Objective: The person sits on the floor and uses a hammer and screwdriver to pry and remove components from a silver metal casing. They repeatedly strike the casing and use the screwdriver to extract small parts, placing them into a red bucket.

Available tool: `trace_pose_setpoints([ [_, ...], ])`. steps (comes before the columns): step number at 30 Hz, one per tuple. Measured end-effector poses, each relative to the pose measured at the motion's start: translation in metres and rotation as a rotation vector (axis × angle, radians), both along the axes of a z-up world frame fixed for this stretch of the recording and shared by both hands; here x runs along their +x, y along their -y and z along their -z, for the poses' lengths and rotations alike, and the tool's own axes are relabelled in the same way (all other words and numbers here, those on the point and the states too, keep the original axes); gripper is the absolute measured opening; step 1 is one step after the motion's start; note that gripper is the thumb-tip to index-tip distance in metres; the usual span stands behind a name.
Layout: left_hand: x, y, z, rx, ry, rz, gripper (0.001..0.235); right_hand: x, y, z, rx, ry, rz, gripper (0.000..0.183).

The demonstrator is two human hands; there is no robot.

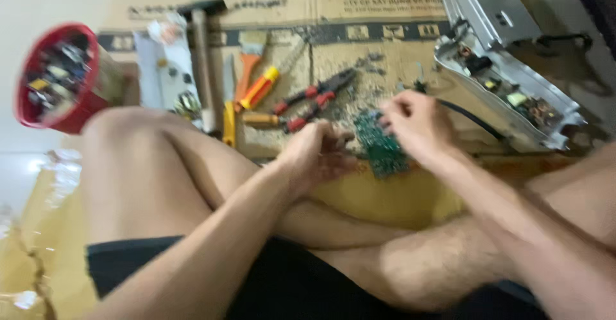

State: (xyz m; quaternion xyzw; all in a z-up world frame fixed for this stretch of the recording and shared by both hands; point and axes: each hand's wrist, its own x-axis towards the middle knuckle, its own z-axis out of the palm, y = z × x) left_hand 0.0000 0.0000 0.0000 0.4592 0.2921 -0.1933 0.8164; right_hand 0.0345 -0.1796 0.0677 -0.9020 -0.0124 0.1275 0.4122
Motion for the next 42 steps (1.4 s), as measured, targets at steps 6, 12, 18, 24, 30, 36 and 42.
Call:
trace_pose_setpoints([
  [6, -0.012, 0.000, -0.047, 0.111, -0.027, 0.058, 0.033, 0.138, 0.062, 0.017, -0.462, 0.418, 0.183, 0.047],
  [12, -0.007, 0.020, -0.065, 0.880, -0.078, 0.492, 0.057, 0.190, 0.106, 0.009, -0.577, 0.228, 0.203, 0.100],
  [18, 0.051, 0.078, 0.085, 0.521, 0.023, 0.218, 0.099, 0.209, 0.119, 0.018, -0.499, 0.130, 0.244, 0.100],
  [24, 0.054, 0.073, -0.063, 0.952, -0.121, 0.512, 0.033, 0.187, 0.090, -0.026, -0.521, -0.042, 0.287, 0.095],
  [30, 0.080, 0.106, -0.064, 0.080, -0.107, 0.061, 0.027, 0.158, 0.095, -0.029, -0.262, 0.214, 0.370, 0.086],
  [36, 0.050, 0.114, -0.089, 0.604, 0.195, 0.739, 0.077, 0.073, 0.054, -0.070, -0.160, 0.428, 0.253, 0.051],
  [42, 0.013, 0.023, -0.062, 1.716, 0.479, 0.653, 0.051, 0.010, 0.017, -0.046, -0.249, 0.262, 0.104, 0.091],
])
